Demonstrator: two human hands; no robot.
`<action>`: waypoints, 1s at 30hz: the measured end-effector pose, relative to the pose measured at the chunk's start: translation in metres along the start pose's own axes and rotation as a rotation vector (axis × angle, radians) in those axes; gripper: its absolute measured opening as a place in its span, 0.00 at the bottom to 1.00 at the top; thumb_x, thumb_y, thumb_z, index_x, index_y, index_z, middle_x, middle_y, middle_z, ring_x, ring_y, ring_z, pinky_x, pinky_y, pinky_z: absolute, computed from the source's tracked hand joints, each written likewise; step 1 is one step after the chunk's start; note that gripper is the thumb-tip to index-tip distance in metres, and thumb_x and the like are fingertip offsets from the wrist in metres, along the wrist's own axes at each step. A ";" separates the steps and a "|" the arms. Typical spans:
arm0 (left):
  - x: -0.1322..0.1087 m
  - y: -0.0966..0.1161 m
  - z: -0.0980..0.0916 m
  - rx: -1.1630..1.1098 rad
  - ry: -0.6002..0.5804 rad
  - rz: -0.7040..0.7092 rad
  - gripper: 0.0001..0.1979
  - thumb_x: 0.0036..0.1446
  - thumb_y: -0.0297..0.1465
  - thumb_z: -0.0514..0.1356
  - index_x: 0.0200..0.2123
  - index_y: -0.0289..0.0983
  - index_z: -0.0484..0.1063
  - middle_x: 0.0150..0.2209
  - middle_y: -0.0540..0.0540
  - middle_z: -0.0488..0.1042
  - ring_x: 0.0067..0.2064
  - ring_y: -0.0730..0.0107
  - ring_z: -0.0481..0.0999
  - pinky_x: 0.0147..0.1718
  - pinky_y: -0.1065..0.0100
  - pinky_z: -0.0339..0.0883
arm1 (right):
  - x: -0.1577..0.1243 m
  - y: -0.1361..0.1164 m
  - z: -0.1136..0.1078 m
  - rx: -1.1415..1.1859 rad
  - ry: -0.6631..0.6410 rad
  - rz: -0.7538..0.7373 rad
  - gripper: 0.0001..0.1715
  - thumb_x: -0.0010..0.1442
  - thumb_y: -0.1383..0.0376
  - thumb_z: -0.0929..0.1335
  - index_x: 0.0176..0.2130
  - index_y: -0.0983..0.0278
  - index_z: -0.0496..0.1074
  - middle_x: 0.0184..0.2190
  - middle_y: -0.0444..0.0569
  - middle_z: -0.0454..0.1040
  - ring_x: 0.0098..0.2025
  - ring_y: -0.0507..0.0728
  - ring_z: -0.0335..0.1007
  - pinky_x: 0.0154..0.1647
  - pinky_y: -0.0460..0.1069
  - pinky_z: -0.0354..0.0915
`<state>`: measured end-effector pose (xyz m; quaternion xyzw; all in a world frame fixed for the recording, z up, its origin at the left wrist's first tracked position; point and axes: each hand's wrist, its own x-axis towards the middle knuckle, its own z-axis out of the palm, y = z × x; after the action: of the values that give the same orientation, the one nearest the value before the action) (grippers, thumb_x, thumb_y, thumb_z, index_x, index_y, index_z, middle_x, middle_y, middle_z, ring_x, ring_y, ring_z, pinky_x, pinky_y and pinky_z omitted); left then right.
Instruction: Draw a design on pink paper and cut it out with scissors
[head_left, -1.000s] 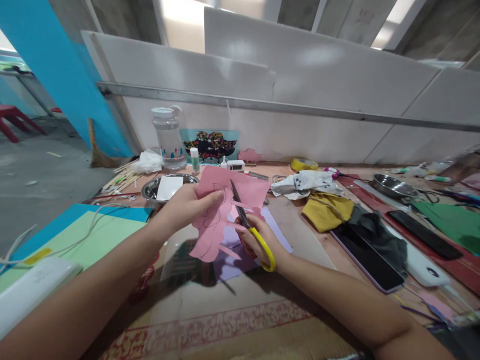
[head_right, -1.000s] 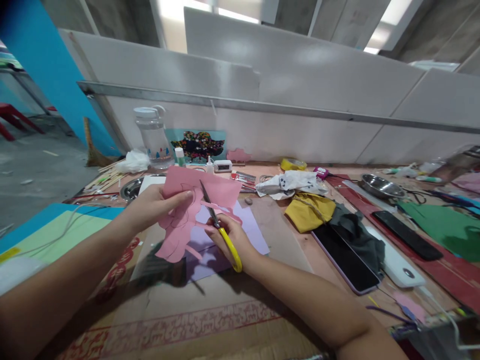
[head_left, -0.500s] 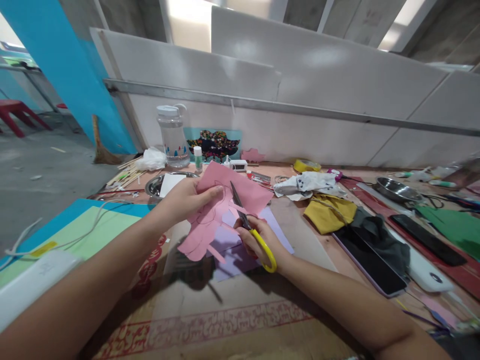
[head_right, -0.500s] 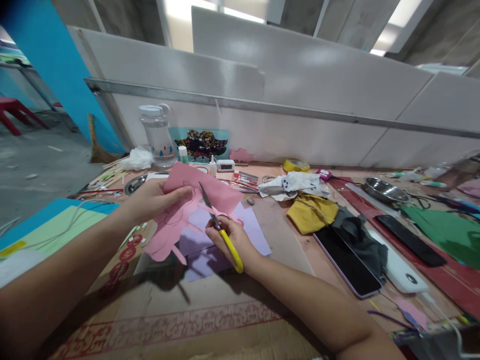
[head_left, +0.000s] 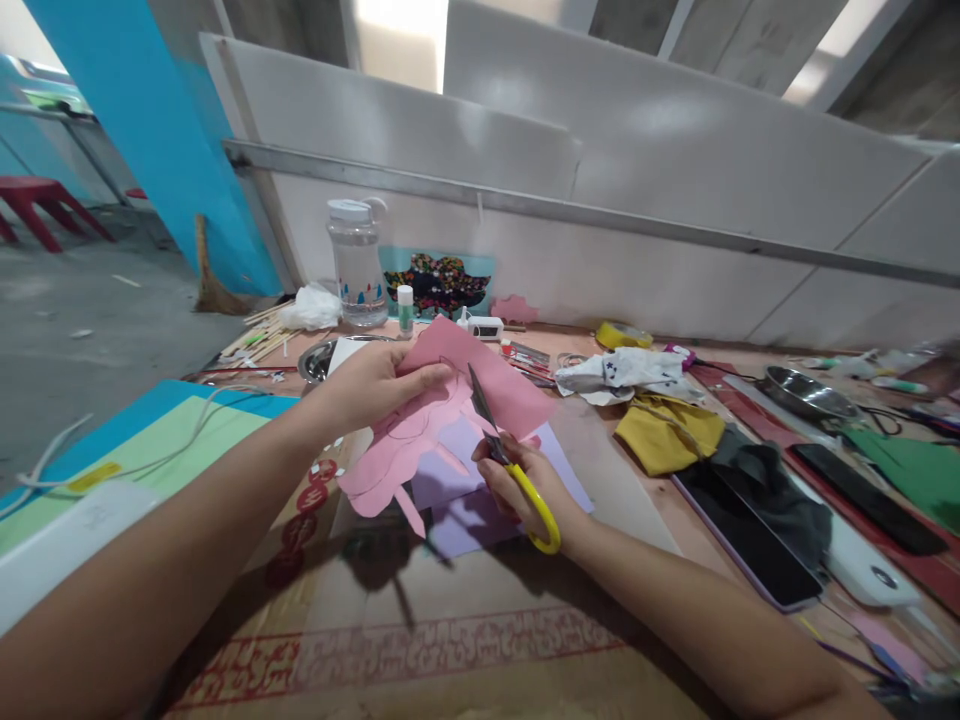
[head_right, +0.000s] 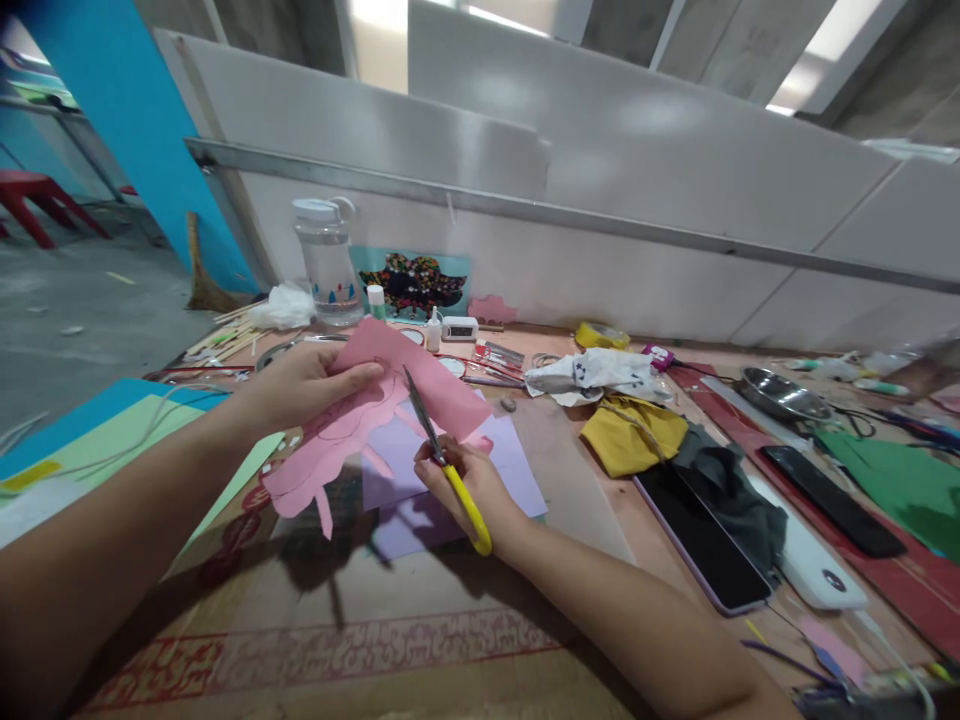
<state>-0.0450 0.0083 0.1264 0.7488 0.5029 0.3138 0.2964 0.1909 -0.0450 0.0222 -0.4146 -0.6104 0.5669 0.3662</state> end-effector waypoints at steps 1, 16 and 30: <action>0.000 0.000 0.000 -0.016 -0.002 -0.002 0.25 0.58 0.53 0.59 0.24 0.37 0.70 0.19 0.53 0.64 0.20 0.75 0.60 0.17 0.73 0.49 | -0.001 0.000 0.000 0.009 -0.004 -0.001 0.15 0.65 0.53 0.68 0.40 0.62 0.68 0.20 0.33 0.55 0.16 0.45 0.45 0.16 0.42 0.50; 0.000 -0.004 -0.005 -0.019 0.016 0.076 0.24 0.59 0.52 0.57 0.24 0.38 0.71 0.18 0.53 0.63 0.20 0.73 0.61 0.19 0.72 0.50 | -0.004 -0.016 0.008 0.085 -0.013 0.081 0.25 0.58 0.45 0.72 0.38 0.62 0.66 0.17 0.32 0.54 0.16 0.45 0.45 0.15 0.42 0.49; 0.001 -0.008 -0.009 0.010 0.018 0.106 0.23 0.59 0.50 0.57 0.24 0.37 0.75 0.19 0.52 0.64 0.22 0.73 0.61 0.20 0.72 0.51 | -0.005 -0.010 0.007 0.055 -0.003 0.093 0.24 0.59 0.46 0.72 0.39 0.63 0.66 0.18 0.33 0.55 0.16 0.45 0.46 0.15 0.41 0.50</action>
<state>-0.0558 0.0131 0.1265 0.7729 0.4668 0.3333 0.2713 0.1855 -0.0524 0.0313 -0.4315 -0.5751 0.6005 0.3500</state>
